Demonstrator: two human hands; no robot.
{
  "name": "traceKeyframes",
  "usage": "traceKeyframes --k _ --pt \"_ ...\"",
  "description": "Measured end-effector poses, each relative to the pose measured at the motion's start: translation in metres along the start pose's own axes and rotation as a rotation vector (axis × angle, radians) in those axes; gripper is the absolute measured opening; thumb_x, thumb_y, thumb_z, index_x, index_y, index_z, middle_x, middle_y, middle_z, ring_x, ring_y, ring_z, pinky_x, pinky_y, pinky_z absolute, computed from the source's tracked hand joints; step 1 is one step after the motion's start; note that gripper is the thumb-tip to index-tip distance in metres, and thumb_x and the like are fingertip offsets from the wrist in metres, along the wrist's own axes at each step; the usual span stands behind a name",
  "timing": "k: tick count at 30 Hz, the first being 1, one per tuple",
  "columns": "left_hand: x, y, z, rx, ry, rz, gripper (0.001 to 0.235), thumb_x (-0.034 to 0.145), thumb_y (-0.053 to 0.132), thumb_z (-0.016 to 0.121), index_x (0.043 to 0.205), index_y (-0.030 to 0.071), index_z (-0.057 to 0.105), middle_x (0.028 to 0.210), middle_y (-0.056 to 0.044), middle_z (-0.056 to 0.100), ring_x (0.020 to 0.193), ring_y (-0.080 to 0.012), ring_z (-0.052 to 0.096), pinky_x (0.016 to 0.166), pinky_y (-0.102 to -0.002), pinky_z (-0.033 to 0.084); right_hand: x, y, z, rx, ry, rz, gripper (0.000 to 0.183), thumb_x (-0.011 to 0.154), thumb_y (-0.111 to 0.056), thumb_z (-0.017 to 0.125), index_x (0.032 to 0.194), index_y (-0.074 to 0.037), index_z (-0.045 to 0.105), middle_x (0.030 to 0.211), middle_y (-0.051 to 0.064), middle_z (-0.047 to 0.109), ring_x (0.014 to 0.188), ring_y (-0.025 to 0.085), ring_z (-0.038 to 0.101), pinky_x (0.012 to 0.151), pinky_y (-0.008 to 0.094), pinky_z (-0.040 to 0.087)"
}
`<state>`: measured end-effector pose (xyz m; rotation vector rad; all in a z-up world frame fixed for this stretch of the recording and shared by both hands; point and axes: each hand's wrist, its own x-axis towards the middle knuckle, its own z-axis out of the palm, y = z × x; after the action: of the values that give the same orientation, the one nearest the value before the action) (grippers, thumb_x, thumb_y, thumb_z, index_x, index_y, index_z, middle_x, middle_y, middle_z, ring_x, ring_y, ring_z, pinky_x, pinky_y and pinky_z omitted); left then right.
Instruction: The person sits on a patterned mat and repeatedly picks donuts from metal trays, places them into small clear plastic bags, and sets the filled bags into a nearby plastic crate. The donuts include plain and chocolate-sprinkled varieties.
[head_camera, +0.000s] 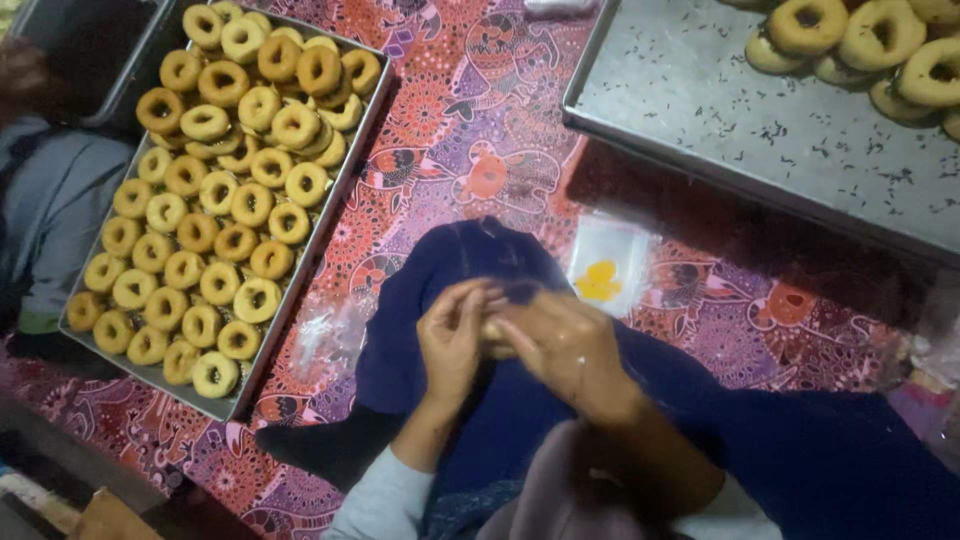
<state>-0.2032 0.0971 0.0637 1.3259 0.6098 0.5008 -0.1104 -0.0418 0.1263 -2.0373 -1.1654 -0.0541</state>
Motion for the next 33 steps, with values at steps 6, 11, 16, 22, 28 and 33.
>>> traceKeyframes --k 6,11,16,22,28,33 --pt "-0.005 0.002 0.005 0.348 -0.032 0.155 0.019 0.100 0.007 0.062 0.112 -0.003 0.073 0.095 -0.009 0.078 0.086 -0.0137 0.073 0.078 -0.026 0.059 0.013 0.011 0.008 0.044 0.102 -0.197 0.039 0.085 -0.007 0.073 0.124 -0.001 0.068 0.101 0.012 0.071 0.095 0.028 0.070 0.082 0.038 0.058" --pt "-0.015 0.021 0.009 0.537 0.006 0.309 0.013 0.100 0.006 0.064 0.105 0.000 0.075 0.099 -0.012 0.080 0.093 -0.0135 0.078 0.082 -0.027 0.060 0.043 0.022 -0.017 0.028 -0.137 0.401 0.045 0.087 -0.009 0.070 0.131 -0.006 0.065 0.098 0.014 0.074 0.084 0.030 0.070 0.069 0.040 0.056" --pt "-0.012 0.042 0.021 0.224 0.113 0.283 0.017 0.105 0.008 0.063 0.115 0.000 0.074 0.119 -0.017 0.076 0.110 -0.0217 0.073 0.097 -0.035 0.058 -0.009 0.042 0.004 0.579 -0.333 0.827 0.041 0.092 -0.018 0.071 0.132 -0.012 0.062 0.122 0.006 0.071 0.115 0.016 0.067 0.098 0.031 0.052" --pt "-0.002 0.028 0.003 0.300 0.224 0.171 0.031 0.104 0.024 0.051 0.123 0.004 0.065 0.120 -0.010 0.068 0.111 -0.0193 0.061 0.098 -0.034 0.046 -0.066 0.063 0.098 1.162 -0.111 0.672 0.039 0.104 -0.019 0.053 0.138 -0.001 0.055 0.128 0.012 0.071 0.122 0.021 0.065 0.108 0.034 0.048" --pt "0.004 0.005 -0.017 0.216 -0.039 -0.125 0.023 0.105 0.014 0.063 0.109 -0.004 0.077 0.107 -0.013 0.074 0.095 -0.0139 0.067 0.086 -0.027 0.053 -0.043 0.055 0.080 0.782 -0.045 0.734 0.038 0.109 -0.026 0.045 0.126 -0.003 0.070 0.118 0.008 0.073 0.111 0.016 0.070 0.097 0.029 0.054" --pt "-0.002 0.008 0.001 0.086 -0.051 0.145 0.012 0.107 0.010 0.059 0.102 -0.001 0.063 0.105 -0.003 0.065 0.088 -0.0075 0.056 0.078 -0.022 0.047 -0.029 0.057 0.068 0.695 0.048 0.684 0.034 0.106 -0.028 0.061 0.112 0.003 0.072 0.101 0.014 0.072 0.096 0.022 0.068 0.088 0.032 0.056"
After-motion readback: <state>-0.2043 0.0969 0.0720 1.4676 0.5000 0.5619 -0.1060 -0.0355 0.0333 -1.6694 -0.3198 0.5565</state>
